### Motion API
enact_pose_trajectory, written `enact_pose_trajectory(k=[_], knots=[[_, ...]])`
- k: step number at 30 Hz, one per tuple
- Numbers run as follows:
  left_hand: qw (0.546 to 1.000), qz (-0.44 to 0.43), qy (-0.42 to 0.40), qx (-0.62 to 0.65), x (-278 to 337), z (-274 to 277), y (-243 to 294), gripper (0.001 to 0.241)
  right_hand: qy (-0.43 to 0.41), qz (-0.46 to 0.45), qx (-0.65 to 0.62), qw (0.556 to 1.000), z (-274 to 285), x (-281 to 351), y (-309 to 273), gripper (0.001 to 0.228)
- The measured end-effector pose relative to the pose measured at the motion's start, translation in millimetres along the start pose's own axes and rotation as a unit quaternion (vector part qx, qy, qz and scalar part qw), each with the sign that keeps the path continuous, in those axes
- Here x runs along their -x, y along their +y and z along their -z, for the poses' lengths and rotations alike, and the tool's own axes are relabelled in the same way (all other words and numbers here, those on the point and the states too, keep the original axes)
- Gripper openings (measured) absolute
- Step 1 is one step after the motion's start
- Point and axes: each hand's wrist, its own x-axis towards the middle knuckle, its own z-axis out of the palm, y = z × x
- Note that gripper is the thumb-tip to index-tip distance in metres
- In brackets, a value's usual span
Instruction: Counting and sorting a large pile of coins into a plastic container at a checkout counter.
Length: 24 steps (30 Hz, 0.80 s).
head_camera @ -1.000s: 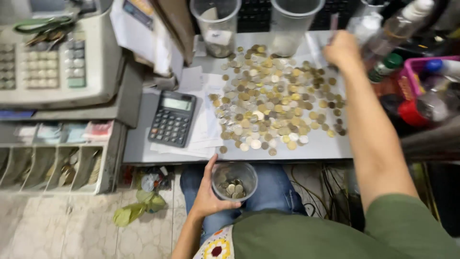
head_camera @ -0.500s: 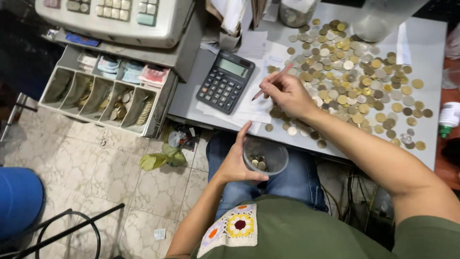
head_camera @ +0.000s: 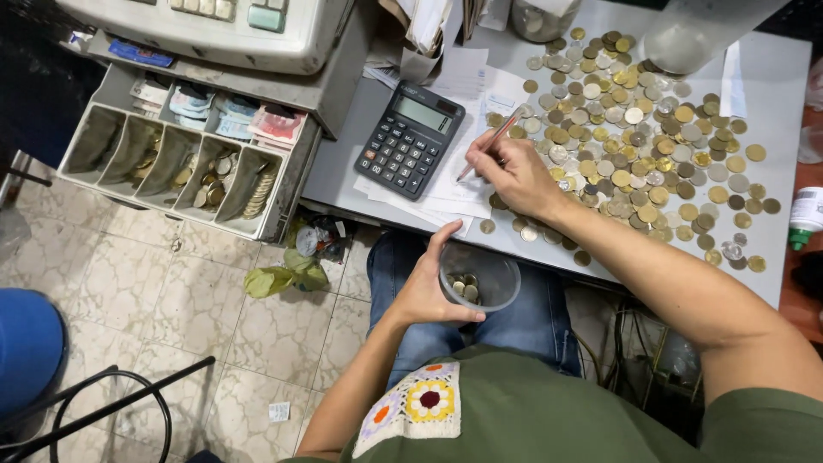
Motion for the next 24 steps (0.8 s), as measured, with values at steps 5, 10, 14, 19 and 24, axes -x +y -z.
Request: enact_pose_trajectory(k=[5,10,14,19,24], knots=[[1.000,0.004,-0.002,0.028,6.4,-6.2,-4.7,0.136,0.015,-0.029,0.013,0.999,-2.8,4.4,20.5,0.016],[0.998,-0.035,-0.022,0.040,8.7,-10.5,-3.4,0.129,0.016,-0.062,0.079,0.995,-0.5,-0.3,12.9,0.021],[0.999,-0.029,-0.021,0.031,10.2,-10.7,5.5,0.129,-0.020,-0.085,0.066,0.994,9.5,-2.0,-10.7,0.023],[0.999,0.008,-0.023,0.043,20.2,-2.2,9.6,0.139,-0.091,-0.167,0.138,0.972,72.4,5.1,-33.4,0.031],[0.999,-0.016,0.006,0.046,49.2,16.9,1.4,0.140,-0.043,-0.360,0.360,0.860,153.2,44.8,-51.5,0.045]])
